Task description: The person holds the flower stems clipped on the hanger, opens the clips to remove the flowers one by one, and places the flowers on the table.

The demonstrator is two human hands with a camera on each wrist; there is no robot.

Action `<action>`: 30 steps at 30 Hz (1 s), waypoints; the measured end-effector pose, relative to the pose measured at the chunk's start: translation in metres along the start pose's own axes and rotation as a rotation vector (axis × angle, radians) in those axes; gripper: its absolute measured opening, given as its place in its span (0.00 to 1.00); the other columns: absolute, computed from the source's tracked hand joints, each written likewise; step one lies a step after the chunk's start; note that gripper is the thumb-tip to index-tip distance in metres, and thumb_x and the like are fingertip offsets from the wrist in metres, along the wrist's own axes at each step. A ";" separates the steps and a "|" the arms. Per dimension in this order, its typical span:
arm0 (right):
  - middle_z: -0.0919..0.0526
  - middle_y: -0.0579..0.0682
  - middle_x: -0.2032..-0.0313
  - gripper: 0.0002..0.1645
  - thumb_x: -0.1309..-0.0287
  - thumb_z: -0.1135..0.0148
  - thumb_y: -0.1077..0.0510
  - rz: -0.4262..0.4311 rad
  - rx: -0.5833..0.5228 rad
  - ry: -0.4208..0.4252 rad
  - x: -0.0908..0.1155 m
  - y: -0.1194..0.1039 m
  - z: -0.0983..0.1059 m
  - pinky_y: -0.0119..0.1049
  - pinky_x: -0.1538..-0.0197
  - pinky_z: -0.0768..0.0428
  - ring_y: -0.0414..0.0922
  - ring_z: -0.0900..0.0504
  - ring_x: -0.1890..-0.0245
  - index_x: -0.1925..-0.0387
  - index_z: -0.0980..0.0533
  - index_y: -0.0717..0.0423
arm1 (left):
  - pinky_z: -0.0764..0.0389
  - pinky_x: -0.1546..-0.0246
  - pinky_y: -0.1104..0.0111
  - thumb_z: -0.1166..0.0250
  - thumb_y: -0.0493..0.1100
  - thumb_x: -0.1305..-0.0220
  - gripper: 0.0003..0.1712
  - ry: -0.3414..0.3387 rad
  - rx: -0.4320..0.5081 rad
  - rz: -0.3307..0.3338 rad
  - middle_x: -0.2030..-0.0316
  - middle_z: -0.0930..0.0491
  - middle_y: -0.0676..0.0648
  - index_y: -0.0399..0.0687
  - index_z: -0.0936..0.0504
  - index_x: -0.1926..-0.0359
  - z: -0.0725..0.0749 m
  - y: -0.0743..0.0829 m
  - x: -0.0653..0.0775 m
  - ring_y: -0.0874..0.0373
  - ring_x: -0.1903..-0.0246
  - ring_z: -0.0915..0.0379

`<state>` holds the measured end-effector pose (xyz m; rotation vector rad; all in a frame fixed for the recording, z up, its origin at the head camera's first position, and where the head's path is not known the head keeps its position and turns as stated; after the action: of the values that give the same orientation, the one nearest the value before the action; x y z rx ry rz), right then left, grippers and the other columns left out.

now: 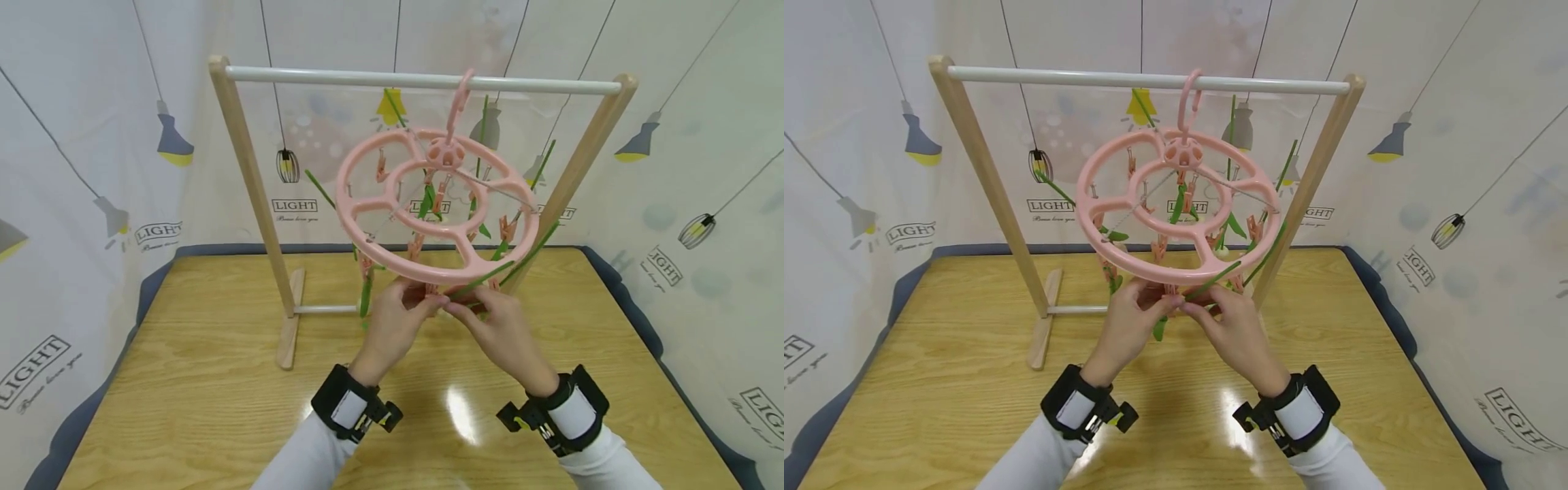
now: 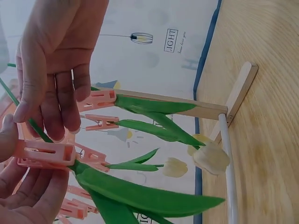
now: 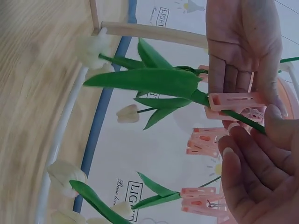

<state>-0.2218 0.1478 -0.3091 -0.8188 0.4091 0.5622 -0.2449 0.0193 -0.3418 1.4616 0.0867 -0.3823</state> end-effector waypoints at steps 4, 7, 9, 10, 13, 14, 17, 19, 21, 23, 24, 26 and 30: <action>0.12 0.51 0.65 0.10 0.43 0.32 0.67 -0.009 -0.048 0.022 -0.001 0.002 -0.003 0.29 0.66 0.16 0.41 0.14 0.67 0.59 0.18 0.59 | 0.14 0.60 0.70 0.32 0.44 0.37 0.17 0.006 0.015 -0.037 0.58 0.18 0.41 0.41 0.21 0.51 0.000 0.004 0.000 0.51 0.56 0.17; 0.12 0.52 0.68 0.07 0.42 0.34 0.68 -0.025 -0.079 0.053 0.001 0.004 -0.003 0.27 0.70 0.19 0.37 0.18 0.72 0.61 0.18 0.61 | 0.13 0.59 0.71 0.31 0.43 0.38 0.18 0.008 0.021 -0.069 0.57 0.17 0.39 0.39 0.21 0.50 0.000 0.009 0.000 0.48 0.54 0.17; 0.13 0.53 0.70 0.05 0.41 0.35 0.69 -0.058 -0.108 0.083 0.003 0.009 -0.003 0.27 0.71 0.21 0.33 0.20 0.74 0.63 0.18 0.63 | 0.14 0.58 0.71 0.30 0.42 0.39 0.19 0.003 0.019 -0.081 0.56 0.17 0.39 0.38 0.20 0.50 -0.001 0.010 0.000 0.48 0.54 0.16; 0.13 0.53 0.70 0.05 0.40 0.36 0.69 -0.079 -0.131 0.096 0.003 0.011 -0.003 0.26 0.70 0.21 0.32 0.21 0.73 0.62 0.18 0.63 | 0.14 0.57 0.71 0.30 0.42 0.40 0.19 -0.001 0.011 -0.086 0.56 0.16 0.39 0.39 0.20 0.50 -0.001 0.011 0.001 0.48 0.54 0.16; 0.14 0.56 0.67 0.05 0.39 0.37 0.69 -0.127 -0.209 0.134 0.006 0.016 -0.003 0.25 0.66 0.18 0.30 0.19 0.69 0.60 0.20 0.64 | 0.14 0.57 0.72 0.29 0.42 0.40 0.18 -0.015 -0.024 -0.093 0.56 0.15 0.42 0.42 0.18 0.50 -0.002 0.012 0.001 0.52 0.56 0.15; 0.14 0.57 0.66 0.06 0.39 0.37 0.69 -0.135 -0.234 0.146 0.007 0.017 -0.002 0.25 0.65 0.18 0.30 0.18 0.68 0.60 0.21 0.65 | 0.14 0.57 0.72 0.29 0.43 0.40 0.18 -0.018 -0.044 -0.098 0.57 0.14 0.42 0.42 0.18 0.50 -0.002 0.013 0.001 0.52 0.56 0.15; 0.14 0.59 0.64 0.08 0.39 0.38 0.71 -0.131 -0.314 0.183 0.009 0.017 0.000 0.26 0.63 0.16 0.31 0.16 0.65 0.58 0.22 0.67 | 0.15 0.58 0.72 0.30 0.43 0.39 0.16 -0.024 -0.091 -0.096 0.58 0.14 0.44 0.44 0.18 0.51 -0.003 0.015 0.001 0.55 0.58 0.16; 0.13 0.55 0.63 0.08 0.38 0.40 0.72 -0.129 -0.373 0.201 0.011 0.017 0.001 0.27 0.62 0.15 0.31 0.15 0.64 0.56 0.23 0.70 | 0.16 0.58 0.73 0.31 0.44 0.38 0.15 -0.024 -0.116 -0.090 0.59 0.14 0.45 0.45 0.18 0.51 -0.004 0.016 0.002 0.56 0.60 0.16; 0.13 0.49 0.62 0.09 0.37 0.43 0.73 -0.139 -0.453 0.210 0.013 0.019 0.001 0.29 0.61 0.14 0.32 0.14 0.62 0.55 0.25 0.73 | 0.16 0.58 0.73 0.32 0.45 0.37 0.15 -0.019 -0.126 -0.088 0.59 0.15 0.45 0.45 0.19 0.52 -0.005 0.016 0.002 0.56 0.59 0.17; 0.14 0.43 0.60 0.10 0.34 0.45 0.72 -0.160 -0.520 0.212 0.016 0.021 0.001 0.30 0.60 0.14 0.33 0.14 0.61 0.54 0.27 0.76 | 0.15 0.60 0.73 0.32 0.45 0.37 0.15 -0.010 -0.124 -0.089 0.59 0.15 0.44 0.43 0.20 0.52 -0.007 0.017 0.002 0.54 0.59 0.17; 0.14 0.41 0.60 0.10 0.33 0.45 0.71 -0.175 -0.544 0.210 0.017 0.023 0.001 0.30 0.59 0.14 0.34 0.14 0.61 0.54 0.27 0.76 | 0.15 0.61 0.74 0.33 0.45 0.36 0.15 -0.004 -0.120 -0.091 0.58 0.15 0.43 0.43 0.20 0.51 -0.008 0.017 0.003 0.53 0.59 0.17; 0.14 0.39 0.60 0.11 0.32 0.46 0.69 -0.206 -0.576 0.210 0.019 0.025 0.000 0.30 0.59 0.14 0.35 0.13 0.61 0.54 0.27 0.76 | 0.14 0.63 0.74 0.33 0.43 0.35 0.16 0.005 -0.101 -0.093 0.57 0.16 0.41 0.40 0.21 0.51 -0.010 0.017 0.003 0.51 0.58 0.16; 0.14 0.40 0.61 0.11 0.31 0.46 0.67 -0.230 -0.569 0.206 0.023 0.028 0.002 0.31 0.59 0.13 0.36 0.13 0.62 0.53 0.26 0.75 | 0.15 0.66 0.76 0.34 0.42 0.35 0.16 0.019 -0.090 -0.090 0.58 0.15 0.39 0.38 0.21 0.50 -0.012 0.017 0.003 0.49 0.58 0.15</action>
<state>-0.2205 0.1719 -0.3358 -1.4587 0.3378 0.3801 -0.2346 0.0309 -0.3278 1.3753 0.1829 -0.4326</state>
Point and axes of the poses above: each hand's wrist, its own x-axis away from the middle knuckle, its own z-axis out of the back of the hand, y = z × x, the point moved 10 cm from there along -x, towards the middle knuckle
